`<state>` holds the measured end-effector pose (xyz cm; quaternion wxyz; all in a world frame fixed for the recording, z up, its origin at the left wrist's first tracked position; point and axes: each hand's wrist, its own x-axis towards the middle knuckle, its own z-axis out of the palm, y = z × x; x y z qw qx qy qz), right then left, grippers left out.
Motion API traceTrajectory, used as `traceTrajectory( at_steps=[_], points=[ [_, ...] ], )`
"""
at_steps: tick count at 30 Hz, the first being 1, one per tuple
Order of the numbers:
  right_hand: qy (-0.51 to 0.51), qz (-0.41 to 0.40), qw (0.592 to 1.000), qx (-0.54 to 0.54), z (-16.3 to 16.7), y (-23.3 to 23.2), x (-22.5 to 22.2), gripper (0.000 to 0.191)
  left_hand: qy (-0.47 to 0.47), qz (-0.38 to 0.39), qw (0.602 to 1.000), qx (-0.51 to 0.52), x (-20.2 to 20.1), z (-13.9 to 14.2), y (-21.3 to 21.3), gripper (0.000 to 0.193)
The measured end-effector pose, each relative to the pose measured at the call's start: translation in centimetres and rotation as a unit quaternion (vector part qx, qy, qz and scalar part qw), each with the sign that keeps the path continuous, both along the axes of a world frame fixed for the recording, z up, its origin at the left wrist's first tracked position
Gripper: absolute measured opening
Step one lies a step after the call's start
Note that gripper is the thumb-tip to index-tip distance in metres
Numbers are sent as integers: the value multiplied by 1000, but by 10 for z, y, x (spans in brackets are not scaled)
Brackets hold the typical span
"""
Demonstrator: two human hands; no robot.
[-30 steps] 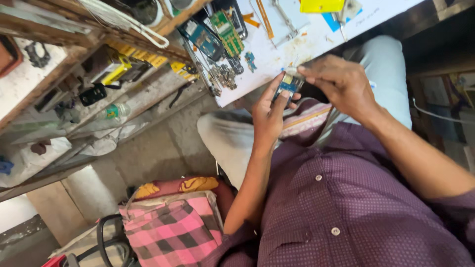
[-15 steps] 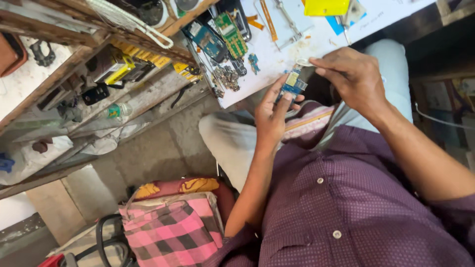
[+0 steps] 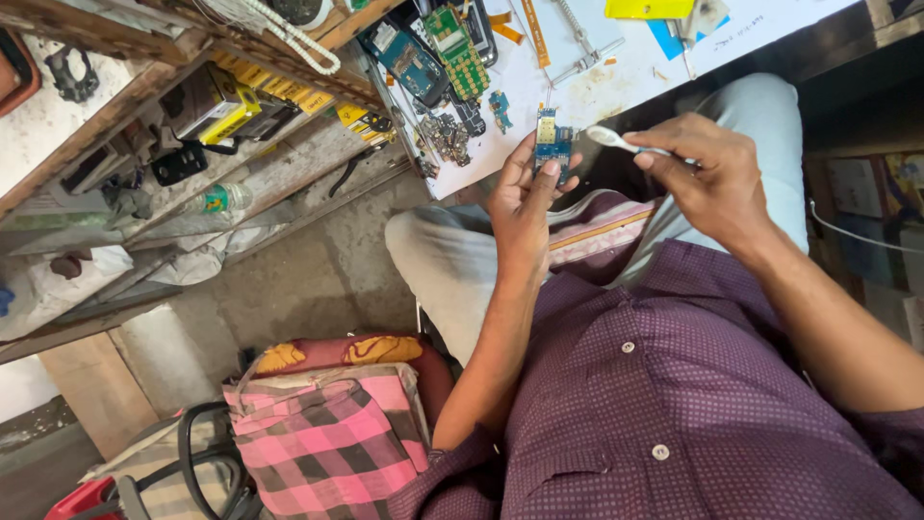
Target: The person sits at a cluttered repair workbench holding a green circuit board steady with one hand while touching its components with a soldering iron. They then set the board down, pick up a smaller blue board, and scrub it with a brush.
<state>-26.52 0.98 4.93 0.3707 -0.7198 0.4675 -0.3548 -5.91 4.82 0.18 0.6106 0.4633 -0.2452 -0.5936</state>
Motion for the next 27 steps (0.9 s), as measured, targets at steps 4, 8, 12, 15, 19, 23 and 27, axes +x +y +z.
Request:
traceTrajectory(
  at_steps=[4,8,12,15,19,23,27],
  points=[
    [3,22,999,-26,-2,0,7,25,16,-9,1000,-14,-4,-2,1,47],
    [25,29,997,-60,0,-11,10,25,21,-40,999,-17,-5,-6,3,45],
    [43,80,994,-68,3,-10,14,28,-4,-32,999,-34,-5,-11,3,47],
    [33,43,996,-75,2,-9,17,23,-2,-31,999,-20,-6,-14,5,47],
    [37,64,994,-81,-2,-10,15,28,-8,-34,999,-13,-6,-16,3,48],
    [43,60,994,-76,-9,-11,10,21,15,-36,999,-13,-8,-14,4,47],
    [5,67,992,-109,-15,-12,7,13,-6,-33,999,-9,-8,-12,4,49]
  ],
)
